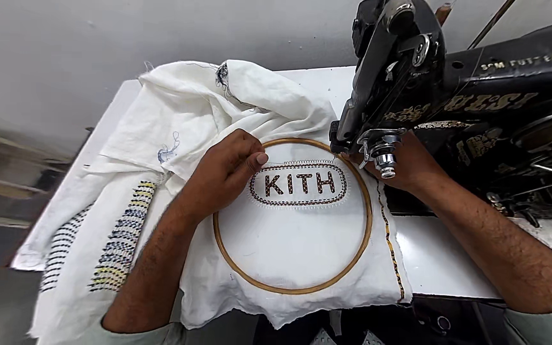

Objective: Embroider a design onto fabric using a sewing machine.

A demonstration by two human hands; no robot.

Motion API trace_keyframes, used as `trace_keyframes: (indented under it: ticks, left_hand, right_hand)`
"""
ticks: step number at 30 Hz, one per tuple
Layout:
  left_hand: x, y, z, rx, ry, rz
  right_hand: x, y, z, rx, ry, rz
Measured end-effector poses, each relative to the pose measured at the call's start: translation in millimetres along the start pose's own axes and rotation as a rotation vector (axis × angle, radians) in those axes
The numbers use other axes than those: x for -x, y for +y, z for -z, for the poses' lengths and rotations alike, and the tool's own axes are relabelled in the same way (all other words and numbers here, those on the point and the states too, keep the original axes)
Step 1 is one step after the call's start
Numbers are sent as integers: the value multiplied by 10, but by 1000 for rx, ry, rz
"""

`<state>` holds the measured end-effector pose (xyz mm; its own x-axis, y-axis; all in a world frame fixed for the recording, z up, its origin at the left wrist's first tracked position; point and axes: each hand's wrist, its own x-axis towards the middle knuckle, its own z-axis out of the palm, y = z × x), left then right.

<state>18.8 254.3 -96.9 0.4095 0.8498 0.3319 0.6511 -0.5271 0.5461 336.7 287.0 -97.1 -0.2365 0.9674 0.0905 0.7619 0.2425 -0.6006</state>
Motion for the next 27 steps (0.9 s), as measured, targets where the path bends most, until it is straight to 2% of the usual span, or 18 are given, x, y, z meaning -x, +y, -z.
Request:
trace_keyframes:
  ticks: [3, 5, 6, 8, 14, 17, 19, 21, 23, 25, 27]
  left_hand:
    - [-1, 76, -165, 525, 100, -9]
    - [-36, 116, -293, 704, 89, -23]
    - [-46, 134, -349, 693, 85, -19]
    - [-58, 165, -433, 477, 119, 13]
    - [-113, 207, -510, -148, 358, 162]
    - [-90, 126, -359, -247, 443, 333]
    - [-77, 66, -301, -226, 482, 352]
    - [-75, 80, -346, -172, 401, 192]
    - [-114, 90, -419, -117, 154, 31]
    - [-190, 82, -478, -90, -23, -45]
    - [-254, 82, -504, -107, -71, -89]
  right_hand:
    - [2, -10, -7, 13, 6, 0]
    - [-11, 10, -29, 16, 16, 11]
    - [-20, 22, -39, 11, 17, 15]
    - [-33, 42, -48, 2, 16, 29]
    - [-36, -11, -33, 28, -22, -28]
    - [-30, -21, -22, 33, -32, -9]
    - [-32, -16, -29, 39, -41, -1]
    - [-30, -26, -28, 42, -53, -1]
    - [-23, -42, -11, 51, -63, -1]
    - [-26, -46, -2, 46, -75, -12]
    - [-27, -42, -2, 33, -83, -16]
